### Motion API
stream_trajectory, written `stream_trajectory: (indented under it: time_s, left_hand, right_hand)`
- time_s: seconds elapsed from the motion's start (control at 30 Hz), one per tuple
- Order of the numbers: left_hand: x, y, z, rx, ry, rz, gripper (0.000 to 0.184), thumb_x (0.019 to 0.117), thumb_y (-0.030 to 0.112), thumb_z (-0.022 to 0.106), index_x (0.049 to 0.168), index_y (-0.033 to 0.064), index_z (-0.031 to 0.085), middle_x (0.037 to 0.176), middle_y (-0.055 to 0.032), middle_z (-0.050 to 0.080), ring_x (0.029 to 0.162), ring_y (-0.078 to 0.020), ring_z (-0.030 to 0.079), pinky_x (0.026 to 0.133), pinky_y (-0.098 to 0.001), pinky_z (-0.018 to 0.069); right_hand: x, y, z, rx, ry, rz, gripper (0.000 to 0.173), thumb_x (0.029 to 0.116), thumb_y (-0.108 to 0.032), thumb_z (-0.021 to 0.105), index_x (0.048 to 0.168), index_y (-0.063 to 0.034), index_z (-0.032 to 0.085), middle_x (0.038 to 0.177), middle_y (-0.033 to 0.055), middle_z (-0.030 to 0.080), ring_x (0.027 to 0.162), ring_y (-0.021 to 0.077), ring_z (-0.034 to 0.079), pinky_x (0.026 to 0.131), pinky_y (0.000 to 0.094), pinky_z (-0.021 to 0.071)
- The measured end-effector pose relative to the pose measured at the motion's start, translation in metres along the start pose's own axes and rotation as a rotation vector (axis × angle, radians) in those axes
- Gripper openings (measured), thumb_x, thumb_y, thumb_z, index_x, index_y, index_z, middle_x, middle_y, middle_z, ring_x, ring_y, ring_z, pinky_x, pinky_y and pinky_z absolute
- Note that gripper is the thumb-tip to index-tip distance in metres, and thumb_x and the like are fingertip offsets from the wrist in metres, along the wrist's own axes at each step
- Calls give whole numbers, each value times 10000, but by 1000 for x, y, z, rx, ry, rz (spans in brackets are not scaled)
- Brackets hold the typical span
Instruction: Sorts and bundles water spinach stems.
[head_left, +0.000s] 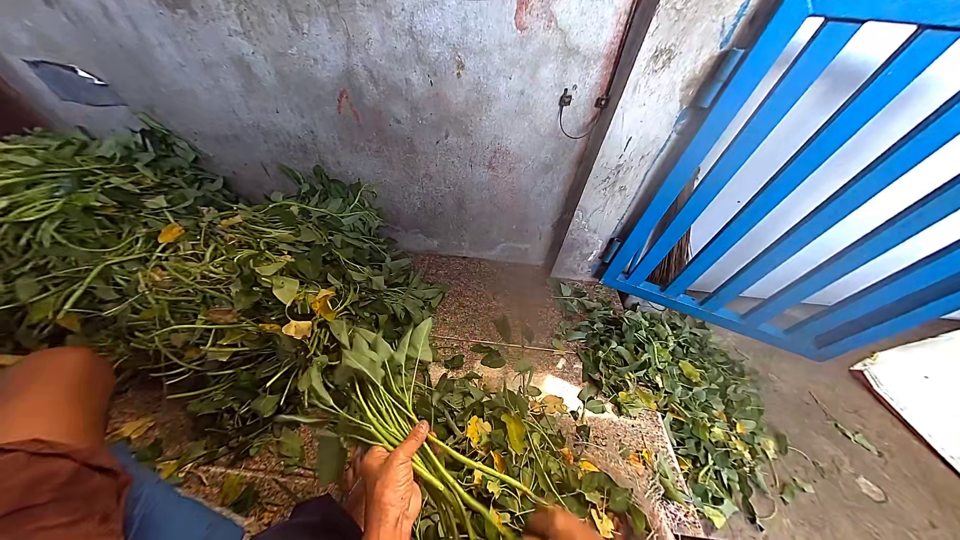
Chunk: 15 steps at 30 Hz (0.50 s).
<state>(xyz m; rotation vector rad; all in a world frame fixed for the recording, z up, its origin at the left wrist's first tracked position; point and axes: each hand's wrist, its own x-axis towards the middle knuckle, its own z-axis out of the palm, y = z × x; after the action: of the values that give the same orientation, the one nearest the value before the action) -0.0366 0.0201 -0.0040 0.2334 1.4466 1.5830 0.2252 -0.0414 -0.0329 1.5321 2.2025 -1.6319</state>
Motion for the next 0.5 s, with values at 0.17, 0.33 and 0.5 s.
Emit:
stream_trajectory:
  time_s: [0.17,0.33,0.5]
  left_hand:
    - [-12,-11,3,101,-44,-337,309,903,-64,696,1172,-81,544,859,-225,691,666,-312,710,595,-454,629]
    - [-6,-15,-1,122,-12,-278,396,865,-110,710,1206,-82,511,885,-239,712,672,-327,728,575,-453,632]
    - [-9,-21,4,116,18,-242,380,857,-128,708,1175,-82,505,810,-212,694,627,-284,709,562,-409,624]
  right_hand:
    - [79,96,11,-109,89,698,521,1044,-386,493,1386,-2,576,1372,271,610,1323,458,551,1069,654,444]
    - [83,106,25,197,516,563,380,1059,-281,505,1282,-26,678,1265,254,673,1234,416,623,1063,616,460]
    - [54,40,16,679,859,301,318,1052,-207,554,1207,36,689,986,169,701,871,235,664,824,439,546]
